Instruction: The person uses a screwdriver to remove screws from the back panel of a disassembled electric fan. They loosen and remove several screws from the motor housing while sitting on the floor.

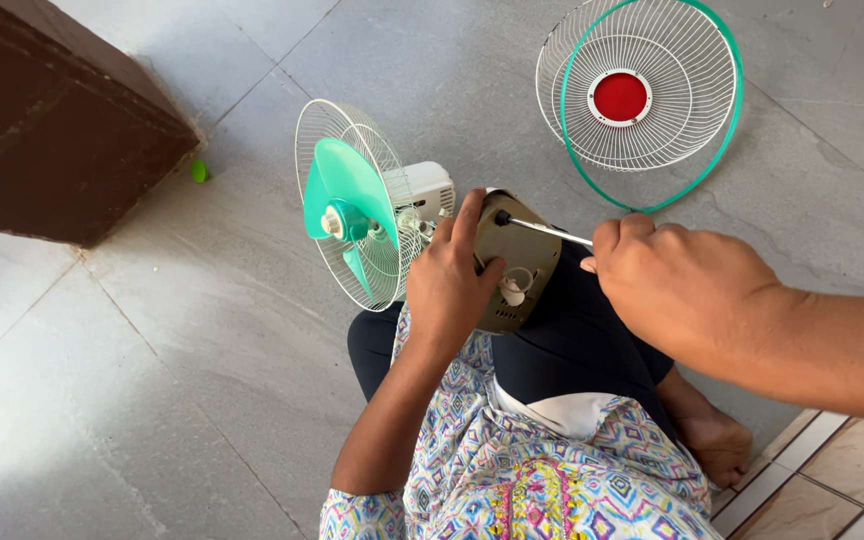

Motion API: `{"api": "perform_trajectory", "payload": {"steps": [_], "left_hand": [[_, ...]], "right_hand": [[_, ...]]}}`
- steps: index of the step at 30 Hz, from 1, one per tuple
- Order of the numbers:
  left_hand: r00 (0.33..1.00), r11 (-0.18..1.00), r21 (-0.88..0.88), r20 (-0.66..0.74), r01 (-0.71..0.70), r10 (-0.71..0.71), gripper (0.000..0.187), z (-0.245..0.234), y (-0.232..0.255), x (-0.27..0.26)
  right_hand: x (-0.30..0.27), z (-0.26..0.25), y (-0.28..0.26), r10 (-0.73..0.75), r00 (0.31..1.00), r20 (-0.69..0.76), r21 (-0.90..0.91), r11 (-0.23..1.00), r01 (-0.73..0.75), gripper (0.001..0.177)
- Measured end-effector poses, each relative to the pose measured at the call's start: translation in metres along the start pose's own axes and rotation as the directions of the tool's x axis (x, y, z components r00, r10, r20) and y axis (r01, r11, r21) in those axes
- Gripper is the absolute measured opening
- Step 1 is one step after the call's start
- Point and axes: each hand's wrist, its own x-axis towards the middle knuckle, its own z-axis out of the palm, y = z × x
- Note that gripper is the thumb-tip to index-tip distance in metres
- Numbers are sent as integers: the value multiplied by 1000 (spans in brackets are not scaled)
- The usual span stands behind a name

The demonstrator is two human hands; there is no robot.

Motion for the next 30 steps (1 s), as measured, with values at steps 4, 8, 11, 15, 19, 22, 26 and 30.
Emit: {"api": "perform_trajectory", "payload": {"steps": [4, 8, 11, 15, 19, 22, 26, 30], "left_hand": [[1000, 1000, -4, 6, -2, 2, 90, 0, 1, -2], [999, 1000, 3, 32, 19, -19, 89, -1, 1, -2], [1000, 1000, 6, 26, 6, -6, 91, -3, 2, -1], [998, 999, 17, 43, 47, -48, 91, -2, 3, -2], [1000, 999, 40, 13, 12, -13, 90, -3, 0, 1], [999, 999, 19, 15, 45, -45, 91, -3, 0, -2], [998, 997, -40, -23, 61, -62, 91, -5, -3, -9], [998, 998, -61, -59, 30, -34, 90, -3, -7, -14]], "right_hand": [[10, -1, 12, 60, 977, 202, 372, 919, -134, 39], [24, 14, 20, 46, 963, 267, 561, 805, -194, 45], [30, 25, 23, 9, 889, 458, 710, 598, -372, 50], [31, 35, 22, -140, 683, 717, 693, 40, -720, 48], [25, 53, 21, -202, 699, 686, 693, -115, -712, 46], [23, 81, 13, -270, 805, 528, 813, -113, -571, 46], [17, 118, 14, -87, 995, 53, 911, 411, -12, 39], [27, 140, 6, 98, 879, -467, 841, 355, 408, 24]]}}
